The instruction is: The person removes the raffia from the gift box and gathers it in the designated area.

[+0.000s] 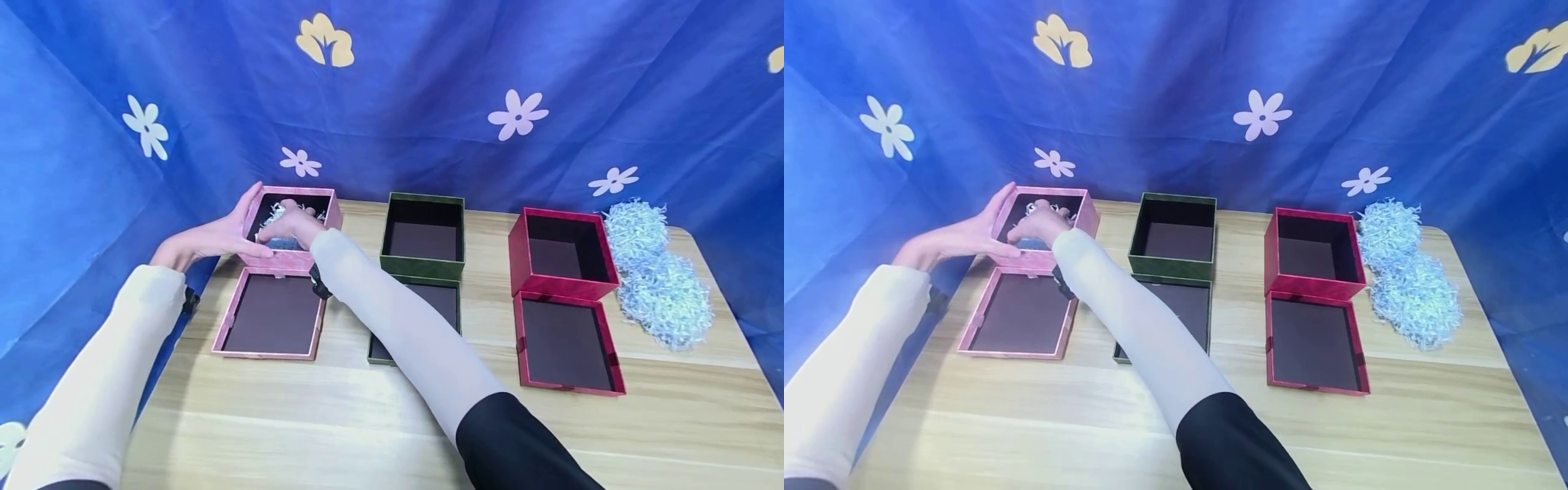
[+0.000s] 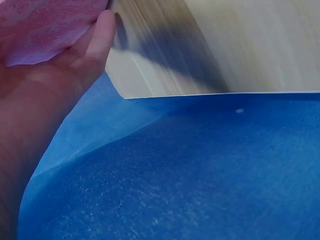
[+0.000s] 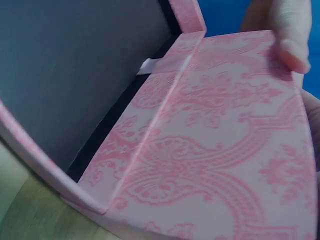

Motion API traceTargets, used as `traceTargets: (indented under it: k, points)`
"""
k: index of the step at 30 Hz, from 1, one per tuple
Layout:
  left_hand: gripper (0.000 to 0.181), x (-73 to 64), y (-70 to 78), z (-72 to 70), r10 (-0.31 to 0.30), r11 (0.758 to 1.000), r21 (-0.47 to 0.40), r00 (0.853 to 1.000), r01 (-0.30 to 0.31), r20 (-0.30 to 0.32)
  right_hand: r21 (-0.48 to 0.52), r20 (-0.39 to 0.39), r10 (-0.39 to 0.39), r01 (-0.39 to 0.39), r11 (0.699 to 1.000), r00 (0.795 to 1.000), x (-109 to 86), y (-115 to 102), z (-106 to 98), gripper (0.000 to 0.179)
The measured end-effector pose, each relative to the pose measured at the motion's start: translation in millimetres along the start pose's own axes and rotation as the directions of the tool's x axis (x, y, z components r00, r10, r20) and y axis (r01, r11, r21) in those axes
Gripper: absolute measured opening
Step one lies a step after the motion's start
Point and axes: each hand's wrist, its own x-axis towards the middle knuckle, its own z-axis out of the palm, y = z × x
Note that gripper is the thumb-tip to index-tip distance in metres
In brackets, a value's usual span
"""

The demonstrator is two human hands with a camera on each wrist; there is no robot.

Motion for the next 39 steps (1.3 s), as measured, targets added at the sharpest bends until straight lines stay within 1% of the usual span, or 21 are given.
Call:
traceTargets:
  k: [1,2,4,5,6,7,10,12,14,17,22,26,30,31,32,34,37,39]
  points:
    - [0.136,-0.2,0.2,0.5,0.004,1.0,-0.004,1.0,-0.004,-0.002,-0.01,-0.001,-0.017,0.017,1.0,1.0,-3.4,0,0,0.093]
    - [0.136,-0.6,0.7,0.9,0.003,1.0,-0.003,1.0,-0.003,-0.006,-0.016,0.017,-0.03,0.03,0.999,0.999,-4.3,2,-1,0.092]
    - [0.136,-0.7,1.3,1.9,0.005,1.0,0.001,1.0,-0.005,-0.009,-0.011,0.069,-0.068,0.069,0.998,0.995,-3.4,4,-2,0.09]
    - [0.136,-0.4,1.9,2.6,0.006,1.0,0.0,1.0,-0.006,-0.009,0.006,0.11,-0.082,0.082,0.997,0.991,-1.9,5,-2,0.09]
    - [0.136,-0.2,2.4,3.5,0.009,1.0,-0.005,1.0,-0.009,-0.009,0.018,0.154,-0.098,0.096,0.995,0.983,-0.4,7,-3,0.09]
    - [0.136,0.2,2.8,4.4,0.011,1.0,-0.007,1.0,-0.011,-0.009,0.035,0.202,-0.116,0.111,0.993,0.972,-3.1,8,-7,0.091]
    - [0.135,0.7,2.7,6.6,0.019,0.999,-0.026,1.0,-0.019,-0.01,0.052,0.332,-0.119,0.108,0.993,0.936,2.9,10,-8,0.097]
    - [0.135,0.9,2.7,7.8,0.029,0.999,-0.039,1.0,-0.029,-0.011,0.016,0.388,-0.09,0.091,0.996,0.917,6.9,10,-8,0.101]
    - [0.135,1.5,1.6,8.1,0.031,0.999,-0.043,0.999,-0.031,-0.01,-0.009,0.407,-0.074,0.085,0.996,0.91,9.7,10,-7,0.104]
    - [0.135,2.5,-0.2,7.8,0.032,0.998,-0.048,0.999,-0.032,-0.013,-0.017,0.396,-0.081,0.096,0.995,0.915,10.3,10,-7,0.104]
    - [0.135,1.9,-2.3,7.2,0.027,0.998,-0.05,0.999,-0.028,-0.02,0.021,0.331,-0.138,0.139,0.99,0.933,7.0,10,-7,0.096]
    - [0.136,-1.9,-1.2,6.4,0.005,0.999,-0.043,1.0,-0.006,-0.029,0.061,0.282,-0.209,0.2,0.978,0.936,6.1,10,-4,0.08]
    - [0.136,-1.5,1.1,5.4,-0.009,1.0,-0.023,1.0,0.008,-0.022,0.11,0.217,-0.269,0.25,0.962,0.938,3.6,11,-4,0.063]
    - [0.135,-1.5,1.7,5.2,-0.011,1.0,-0.013,1.0,0.011,-0.021,0.111,0.192,-0.273,0.256,0.96,0.943,3.0,11,-4,0.065]
    - [0.135,-1.4,2.0,4.9,-0.013,1.0,-0.008,1.0,0.012,-0.018,0.116,0.169,-0.282,0.265,0.957,0.944,2.3,10,-4,0.063]
    - [0.135,-2.1,2.2,4.1,-0.017,1.0,0.009,1.0,0.017,-0.021,0.103,0.129,-0.284,0.272,0.957,0.95,1.8,10,-2,0.068]
    - [0.135,-3.0,1.1,3.6,-0.014,1.0,0.017,1.0,0.014,-0.023,0.073,0.086,-0.271,0.265,0.961,0.959,0.7,9,0,0.074]
    - [0.135,-3.3,0.7,3.4,-0.017,1.0,0.022,1.0,0.018,-0.022,0.048,0.07,-0.261,0.258,0.965,0.963,-0.6,9,0,0.075]
